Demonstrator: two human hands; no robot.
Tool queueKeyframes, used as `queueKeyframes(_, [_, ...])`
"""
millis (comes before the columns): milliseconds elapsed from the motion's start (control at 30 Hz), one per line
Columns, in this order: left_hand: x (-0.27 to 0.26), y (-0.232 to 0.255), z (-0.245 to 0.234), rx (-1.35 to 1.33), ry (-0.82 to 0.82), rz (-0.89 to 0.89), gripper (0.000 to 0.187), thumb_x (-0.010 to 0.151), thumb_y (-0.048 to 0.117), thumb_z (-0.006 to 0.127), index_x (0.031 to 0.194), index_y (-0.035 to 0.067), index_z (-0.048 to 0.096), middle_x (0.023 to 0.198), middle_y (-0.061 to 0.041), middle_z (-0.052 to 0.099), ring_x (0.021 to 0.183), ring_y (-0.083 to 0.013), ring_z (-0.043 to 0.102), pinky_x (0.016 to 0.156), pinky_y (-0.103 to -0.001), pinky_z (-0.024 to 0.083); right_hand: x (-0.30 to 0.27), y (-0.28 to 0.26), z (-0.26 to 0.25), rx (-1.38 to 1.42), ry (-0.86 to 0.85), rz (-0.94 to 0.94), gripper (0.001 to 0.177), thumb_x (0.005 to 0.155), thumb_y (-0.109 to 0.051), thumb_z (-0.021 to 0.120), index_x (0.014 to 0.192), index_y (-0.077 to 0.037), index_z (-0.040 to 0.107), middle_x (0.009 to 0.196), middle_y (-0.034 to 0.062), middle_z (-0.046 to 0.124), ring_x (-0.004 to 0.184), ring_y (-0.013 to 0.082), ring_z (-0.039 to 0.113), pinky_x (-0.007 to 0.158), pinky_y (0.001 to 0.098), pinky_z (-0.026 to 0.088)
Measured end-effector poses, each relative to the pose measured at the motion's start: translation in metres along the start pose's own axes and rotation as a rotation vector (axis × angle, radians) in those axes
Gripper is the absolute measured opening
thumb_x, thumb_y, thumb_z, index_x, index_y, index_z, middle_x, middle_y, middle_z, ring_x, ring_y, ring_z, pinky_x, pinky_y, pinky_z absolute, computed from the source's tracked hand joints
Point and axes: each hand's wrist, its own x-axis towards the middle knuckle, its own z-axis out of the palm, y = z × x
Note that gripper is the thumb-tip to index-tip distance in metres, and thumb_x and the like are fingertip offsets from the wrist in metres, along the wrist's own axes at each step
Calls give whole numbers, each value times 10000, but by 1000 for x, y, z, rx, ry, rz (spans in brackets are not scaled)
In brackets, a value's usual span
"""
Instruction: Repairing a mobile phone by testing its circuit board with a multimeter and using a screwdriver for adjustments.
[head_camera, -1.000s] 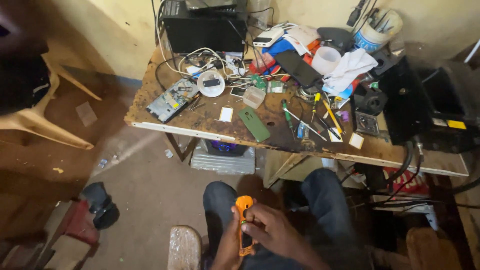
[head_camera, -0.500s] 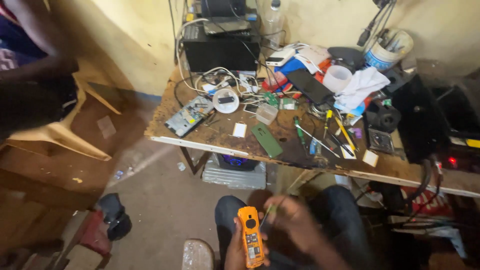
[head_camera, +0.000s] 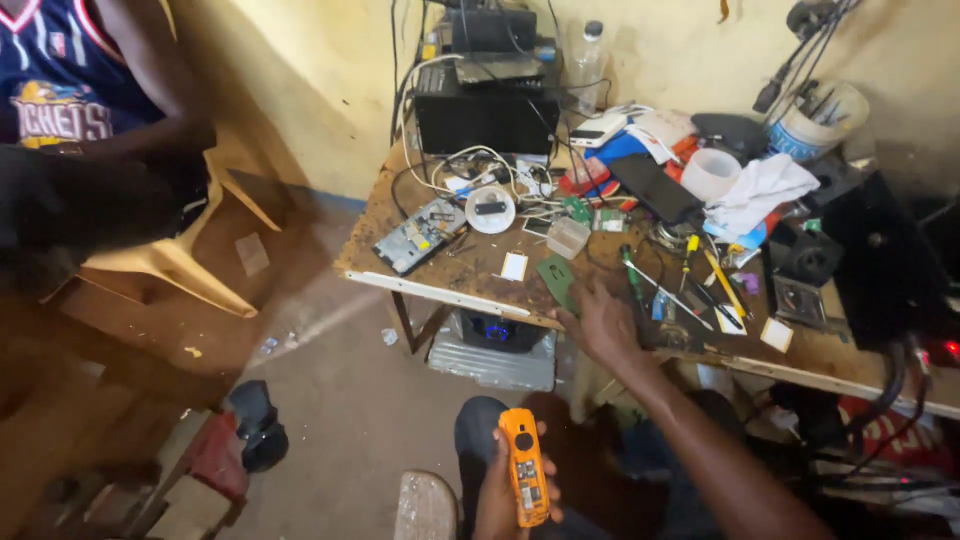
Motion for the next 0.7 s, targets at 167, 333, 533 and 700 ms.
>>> queueKeyframes(167, [-15,8,23,48,88,33,858,928,717,442,1487,92,621,857,-159,679,576,-242,677,422,-422,594,10,0,-10,55,47,-134,425,926,-346,795,1221,-44,742,1282,263,677,1156,454,665,828,595,578])
queueKeyframes(333, [-16,11,32,25,59,33,840,946,689,443,1486,67,610,847,-183,675,580,-254,683,424,-430,603,17,-16,-20,-175,-180,-27,561,940,-371,780,1366,-52,603,1157,231,725,910,428,769,710,557,643])
queueKeyframes(533, [-13,14,30,79,111,51,847,924,700,452,1470,77,629,855,-179,659,587,-248,664,423,-418,594,40,25,37,-724,185,-273,184,863,-207,653,1019,-131,716,776,57,710,546,206,664,406,388,456])
queueKeyframes(700, [-25,27,43,97,118,105,805,939,698,450,1412,78,649,861,-165,643,594,-240,660,422,-390,571,38,-7,-32,27,96,68,366,973,-180,619,1255,50,657,1066,282,733,829,458,724,654,595,570])
